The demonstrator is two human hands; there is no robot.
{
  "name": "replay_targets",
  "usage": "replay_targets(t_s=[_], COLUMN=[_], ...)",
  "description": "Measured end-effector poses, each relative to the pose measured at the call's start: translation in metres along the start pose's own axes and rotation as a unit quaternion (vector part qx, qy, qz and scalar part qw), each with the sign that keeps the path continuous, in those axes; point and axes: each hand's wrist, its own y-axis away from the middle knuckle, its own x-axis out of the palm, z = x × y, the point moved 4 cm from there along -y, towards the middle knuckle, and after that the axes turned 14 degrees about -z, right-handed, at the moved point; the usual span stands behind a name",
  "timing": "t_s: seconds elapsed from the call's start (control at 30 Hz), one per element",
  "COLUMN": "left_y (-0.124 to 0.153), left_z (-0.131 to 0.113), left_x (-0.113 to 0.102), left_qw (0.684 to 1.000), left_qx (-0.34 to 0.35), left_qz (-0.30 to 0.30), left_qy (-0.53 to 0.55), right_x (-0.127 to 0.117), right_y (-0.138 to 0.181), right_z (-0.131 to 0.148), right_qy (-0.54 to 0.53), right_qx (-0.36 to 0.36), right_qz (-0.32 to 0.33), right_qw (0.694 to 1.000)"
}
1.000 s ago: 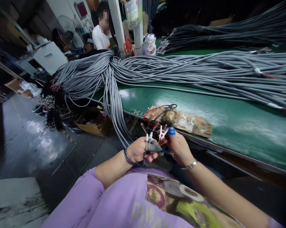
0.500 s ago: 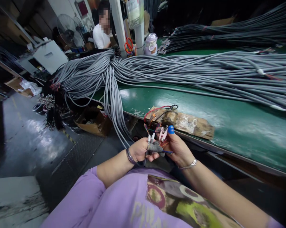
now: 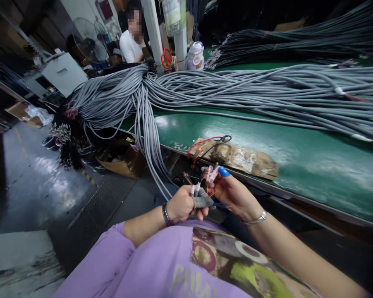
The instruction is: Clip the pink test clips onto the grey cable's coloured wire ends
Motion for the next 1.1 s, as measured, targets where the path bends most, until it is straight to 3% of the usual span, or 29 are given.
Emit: replay_targets(t_s=[0.27, 0.5, 0.77, 0.93, 1.1], left_y=[-0.001, -0.008, -0.007, 0.003, 0.006], left_z=[0.002, 0.005, 0.007, 0.008, 0.006], left_x=[0.005, 0.009, 0.008, 0.004, 0.001], left_qw=[0.996, 0.996, 0.997, 0.996, 0.993], left_qx=[0.046, 0.044, 0.037, 0.026, 0.035], left_qz=[-0.065, -0.074, -0.069, -0.072, -0.094], left_qy=[0.037, 0.038, 0.027, 0.039, 0.069], right_x=[-0.006, -0.004, 0.000, -0.005, -0.009], right_y=[-0.007, -0.010, -0.006, -0.007, -0.008], right_z=[-0.005, -0.006, -0.007, -0.006, -0.004], right_qy=[-0.015, -0.033, -0.021, -0.036, -0.012], right_qx=[0.016, 0.010, 0.011, 0.035, -0.003], right_qz=[-0.030, -0.061, -0.030, -0.047, -0.093], right_qw=[0.999, 0.998, 0.999, 0.998, 0.996])
